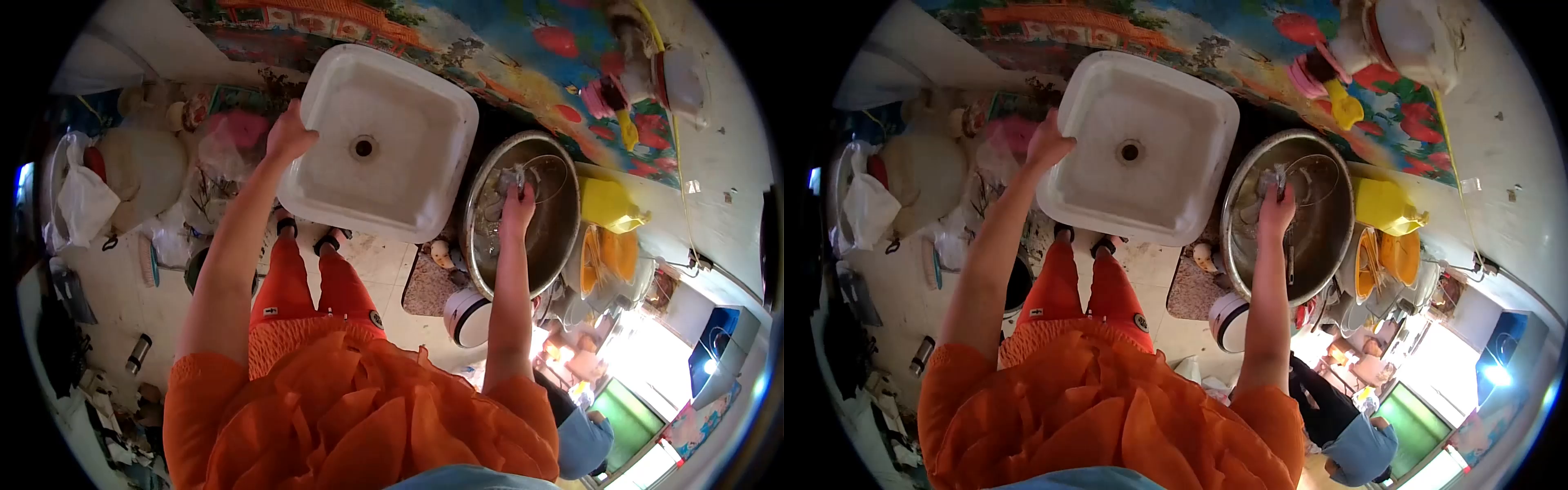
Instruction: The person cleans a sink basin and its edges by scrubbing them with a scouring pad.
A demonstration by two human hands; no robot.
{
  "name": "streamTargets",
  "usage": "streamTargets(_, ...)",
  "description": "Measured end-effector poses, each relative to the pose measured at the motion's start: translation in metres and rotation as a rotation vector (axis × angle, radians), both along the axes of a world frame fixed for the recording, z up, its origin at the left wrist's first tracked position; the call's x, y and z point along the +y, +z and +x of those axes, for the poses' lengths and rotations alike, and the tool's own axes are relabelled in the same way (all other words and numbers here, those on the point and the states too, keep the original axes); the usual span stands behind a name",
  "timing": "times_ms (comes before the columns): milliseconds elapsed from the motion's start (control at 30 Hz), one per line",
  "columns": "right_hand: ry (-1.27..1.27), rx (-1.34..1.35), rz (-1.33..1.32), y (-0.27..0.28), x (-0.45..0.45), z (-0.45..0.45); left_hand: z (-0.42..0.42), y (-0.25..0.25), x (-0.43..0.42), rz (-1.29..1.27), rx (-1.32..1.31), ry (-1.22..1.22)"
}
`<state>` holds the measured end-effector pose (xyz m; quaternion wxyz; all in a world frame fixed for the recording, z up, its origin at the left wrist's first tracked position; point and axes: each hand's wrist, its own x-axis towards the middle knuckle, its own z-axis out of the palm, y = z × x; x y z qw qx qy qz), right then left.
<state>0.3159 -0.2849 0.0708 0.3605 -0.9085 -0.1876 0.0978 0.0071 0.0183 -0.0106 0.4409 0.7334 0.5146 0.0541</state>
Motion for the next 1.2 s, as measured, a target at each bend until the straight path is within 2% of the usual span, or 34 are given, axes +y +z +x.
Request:
streamTargets(33,-0.026,0.026,0.205,0.023,0.019,-0.021,0.000,0.004,0.000,-0.017,-0.027,0.001)
streamTargets(133,0.112,-0.223,0.084,0.048,0.062,-0.082,0.000,0.004,-0.002,-0.056,-0.034,0.001)
streamTargets(200,0.137,-0.176,-0.371,0.037,0.071,-0.119,0.000,0.007,0.002,-0.061,-0.036,0.001)
streamTargets(267,0.205,-0.399,-0.630,-0.015,0.056,-0.139,-0.001,0.013,0.001,-0.072,-0.055,-0.003)
streamTargets(367,0.157,-0.406,-0.742,-0.063,0.039,-0.165,-0.002,-0.003,0.004,-0.087,-0.057,-0.013)
streamTargets(400,0.143,-0.400,-0.715,-0.070,0.039,-0.164,-0.002,-0.001,0.004,-0.077,-0.049,-0.016)
streamTargets(533,0.366,-0.638,-0.580,-0.067,0.066,-0.118,-0.003,0.008,0.002,-0.088,-0.066,-0.013)
streamTargets(733,0.397,-0.763,-0.725,-0.086,0.149,-0.040,-0.001,0.006,0.005,-0.120,-0.050,-0.010)
streamTargets(867,0.086,-0.696,-0.246,-0.128,0.202,-0.035,-0.002,0.002,0.004,-0.089,-0.069,0.011)
streamTargets(967,-0.086,-0.593,-0.203,-0.132,0.245,-0.068,-0.002,0.002,0.007,-0.081,-0.092,0.009)
streamTargets(1100,-0.030,-0.472,-0.014,-0.117,0.293,-0.132,-0.002,0.002,0.007,-0.112,-0.109,-0.008)
streamTargets(1200,0.156,-0.406,0.082,-0.110,0.320,-0.172,-0.006,-0.002,0.005,-0.062,-0.194,0.009)
